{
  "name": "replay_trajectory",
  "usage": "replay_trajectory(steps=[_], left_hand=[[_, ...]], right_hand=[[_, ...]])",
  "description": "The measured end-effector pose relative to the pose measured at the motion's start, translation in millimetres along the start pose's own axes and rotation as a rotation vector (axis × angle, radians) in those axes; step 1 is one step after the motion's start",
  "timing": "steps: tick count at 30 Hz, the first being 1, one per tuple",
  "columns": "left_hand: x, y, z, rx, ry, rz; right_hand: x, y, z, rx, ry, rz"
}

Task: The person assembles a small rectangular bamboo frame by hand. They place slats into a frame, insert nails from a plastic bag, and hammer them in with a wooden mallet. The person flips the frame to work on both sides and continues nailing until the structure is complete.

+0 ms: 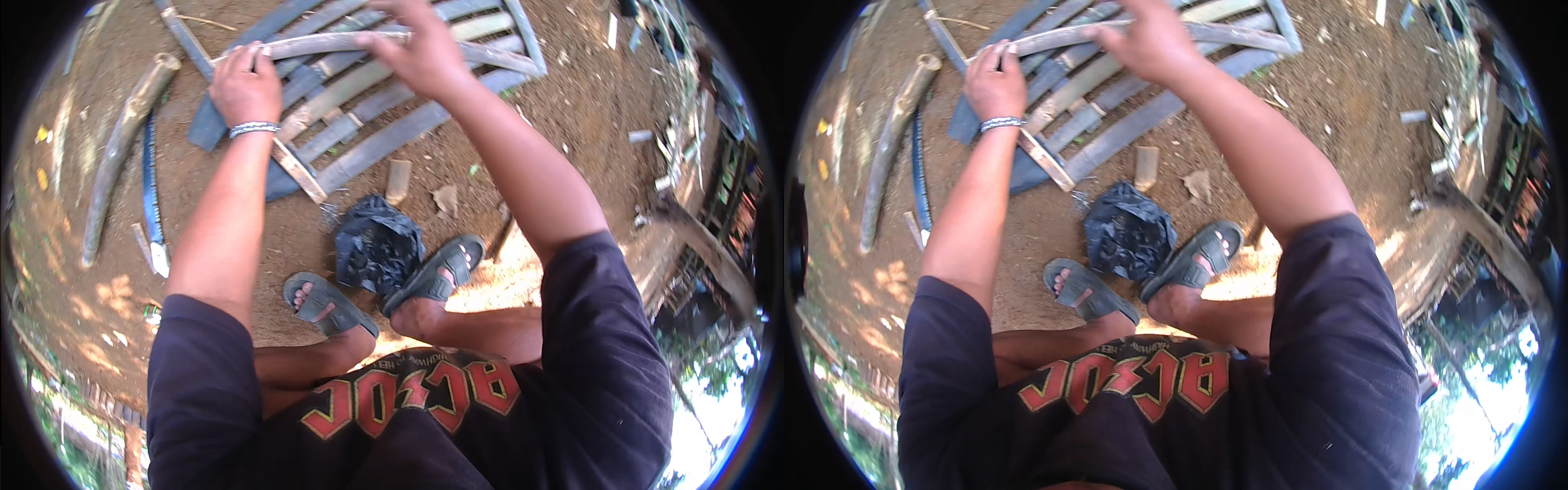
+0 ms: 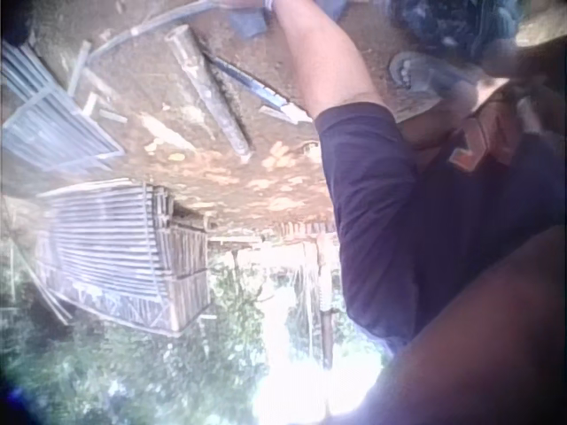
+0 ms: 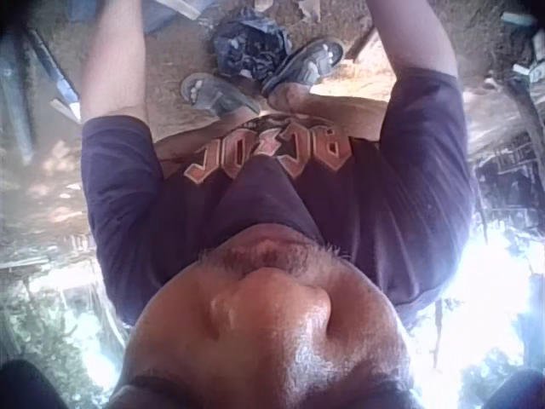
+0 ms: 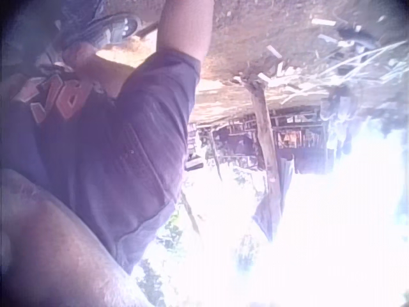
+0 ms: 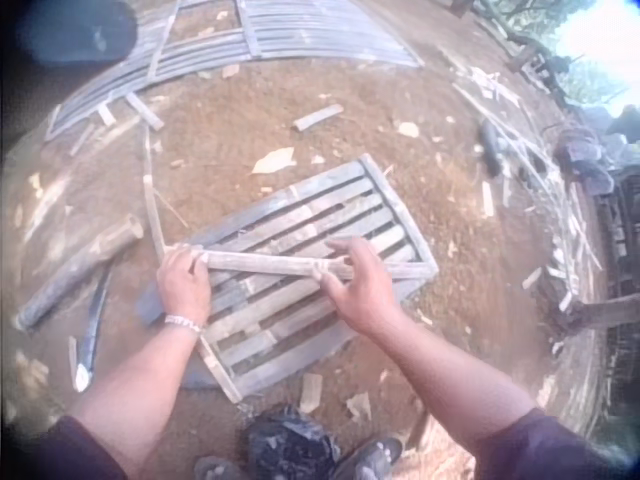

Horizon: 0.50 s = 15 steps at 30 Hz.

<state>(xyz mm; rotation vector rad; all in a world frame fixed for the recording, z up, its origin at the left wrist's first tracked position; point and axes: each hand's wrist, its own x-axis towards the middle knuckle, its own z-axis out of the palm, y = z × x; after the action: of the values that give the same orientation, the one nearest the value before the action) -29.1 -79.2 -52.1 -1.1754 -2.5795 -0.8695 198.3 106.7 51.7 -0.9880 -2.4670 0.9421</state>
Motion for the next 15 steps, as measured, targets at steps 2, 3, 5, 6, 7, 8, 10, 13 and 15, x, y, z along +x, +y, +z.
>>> replay_trajectory(steps=[2, 3, 5, 6, 7, 8, 10, 13, 15], left_hand=[[-3, 6, 4, 0.010, -0.020, 0.012], [-3, 8, 5, 0.000, -0.026, 0.012], [-3, 14, 9, 0.012, -0.040, 0.023], [-4, 9, 8, 0.021, -0.044, 0.021], [-4, 5, 8, 0.023, -0.043, 0.016], [-4, 4, 7, 0.029, -0.041, 0.010], [-4, 0, 0, 0.010, -0.031, -0.008], [-4, 8, 0, -0.037, -0.026, -0.011], [-1, 21, -2, -0.063, -0.034, -0.040]], right_hand=[[-39, 25, -35, -0.092, 0.060, 0.111], [-71, 50, -68, -0.185, 0.071, 0.225], [-156, 108, -127, -0.355, 0.040, 0.568], [-189, 106, -145, -0.473, -0.077, 0.691], [-224, 104, -156, -0.503, -0.193, 0.778], [-256, 101, -158, -0.514, -0.316, 0.845], [-310, 91, -149, -0.497, -0.503, 0.891], [-384, 100, -112, -0.437, -0.284, 0.935], [-390, 95, -91, -0.493, -0.190, 1.023]])
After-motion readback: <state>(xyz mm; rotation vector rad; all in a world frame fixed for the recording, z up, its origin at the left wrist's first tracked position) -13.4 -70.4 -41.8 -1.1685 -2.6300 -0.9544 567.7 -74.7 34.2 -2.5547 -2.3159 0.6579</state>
